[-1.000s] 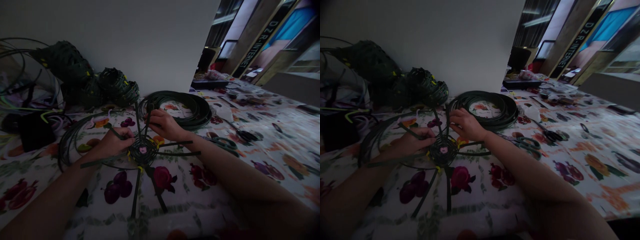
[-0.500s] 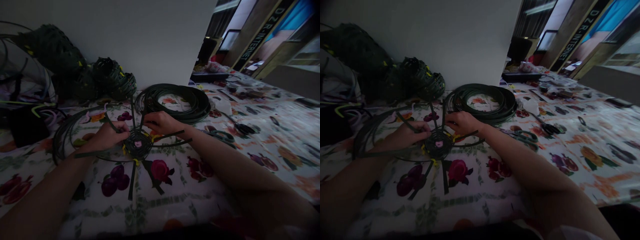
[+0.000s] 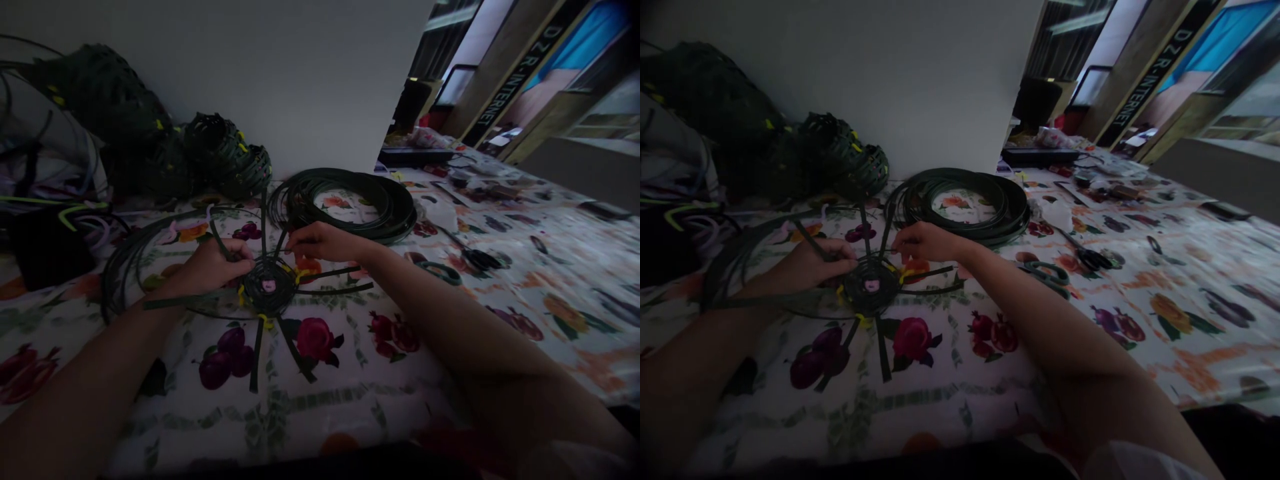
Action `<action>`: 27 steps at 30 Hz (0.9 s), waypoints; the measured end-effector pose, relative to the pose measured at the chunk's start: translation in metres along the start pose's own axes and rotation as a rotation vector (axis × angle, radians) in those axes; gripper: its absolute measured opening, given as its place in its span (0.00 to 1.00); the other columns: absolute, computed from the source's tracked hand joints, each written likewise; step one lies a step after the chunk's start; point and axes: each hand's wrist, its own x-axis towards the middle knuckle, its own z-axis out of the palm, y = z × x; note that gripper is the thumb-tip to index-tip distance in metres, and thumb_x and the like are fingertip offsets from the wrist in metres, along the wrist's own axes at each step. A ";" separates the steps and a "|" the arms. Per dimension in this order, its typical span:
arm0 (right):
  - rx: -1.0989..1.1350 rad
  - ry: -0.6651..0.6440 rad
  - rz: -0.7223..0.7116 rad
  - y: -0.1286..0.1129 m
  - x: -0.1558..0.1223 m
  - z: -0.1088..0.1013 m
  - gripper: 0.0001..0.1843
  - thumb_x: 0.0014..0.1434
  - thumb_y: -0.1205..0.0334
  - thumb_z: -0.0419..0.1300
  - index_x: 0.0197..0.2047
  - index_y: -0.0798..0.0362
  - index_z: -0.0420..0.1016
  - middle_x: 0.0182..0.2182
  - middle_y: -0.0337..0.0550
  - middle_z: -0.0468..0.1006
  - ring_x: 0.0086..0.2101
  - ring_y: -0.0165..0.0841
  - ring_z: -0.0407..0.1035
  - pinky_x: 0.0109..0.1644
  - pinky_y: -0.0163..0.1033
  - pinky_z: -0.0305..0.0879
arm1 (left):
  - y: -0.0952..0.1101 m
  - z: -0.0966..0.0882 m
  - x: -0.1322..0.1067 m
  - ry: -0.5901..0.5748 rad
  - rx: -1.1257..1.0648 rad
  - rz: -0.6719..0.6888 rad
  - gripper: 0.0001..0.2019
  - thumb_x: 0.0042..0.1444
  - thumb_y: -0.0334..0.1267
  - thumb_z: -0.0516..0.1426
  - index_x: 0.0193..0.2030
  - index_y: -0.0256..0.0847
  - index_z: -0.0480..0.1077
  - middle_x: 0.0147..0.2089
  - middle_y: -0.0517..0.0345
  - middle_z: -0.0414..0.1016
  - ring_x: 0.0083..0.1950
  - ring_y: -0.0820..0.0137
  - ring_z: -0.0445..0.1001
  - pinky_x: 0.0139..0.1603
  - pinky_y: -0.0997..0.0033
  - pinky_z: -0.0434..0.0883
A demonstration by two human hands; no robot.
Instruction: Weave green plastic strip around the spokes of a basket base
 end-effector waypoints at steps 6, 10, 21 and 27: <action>0.027 0.006 0.013 0.000 0.001 0.004 0.14 0.63 0.60 0.56 0.43 0.60 0.79 0.33 0.43 0.80 0.33 0.29 0.72 0.37 0.32 0.65 | -0.008 0.001 0.002 -0.033 -0.024 -0.005 0.10 0.54 0.45 0.59 0.28 0.42 0.73 0.21 0.61 0.70 0.22 0.72 0.68 0.22 0.74 0.63; 0.076 -0.020 0.095 -0.003 -0.005 -0.011 0.16 0.63 0.55 0.57 0.42 0.58 0.80 0.33 0.44 0.81 0.31 0.29 0.73 0.34 0.32 0.66 | 0.000 -0.002 0.000 -0.042 -0.022 -0.036 0.10 0.53 0.45 0.59 0.28 0.41 0.72 0.22 0.62 0.69 0.22 0.73 0.67 0.22 0.75 0.62; 0.568 0.239 0.268 0.003 -0.015 -0.028 0.16 0.62 0.52 0.60 0.40 0.57 0.81 0.35 0.47 0.83 0.31 0.28 0.76 0.41 0.34 0.75 | -0.024 -0.016 0.007 0.017 -0.070 -0.141 0.10 0.49 0.46 0.61 0.28 0.42 0.74 0.22 0.60 0.71 0.23 0.69 0.70 0.22 0.73 0.65; 0.728 0.307 0.263 0.015 -0.012 -0.027 0.09 0.61 0.61 0.62 0.40 0.57 0.79 0.34 0.45 0.82 0.31 0.25 0.76 0.38 0.30 0.73 | -0.027 -0.023 0.006 -0.029 -0.144 -0.138 0.10 0.49 0.46 0.61 0.27 0.41 0.73 0.22 0.61 0.71 0.23 0.69 0.71 0.22 0.73 0.67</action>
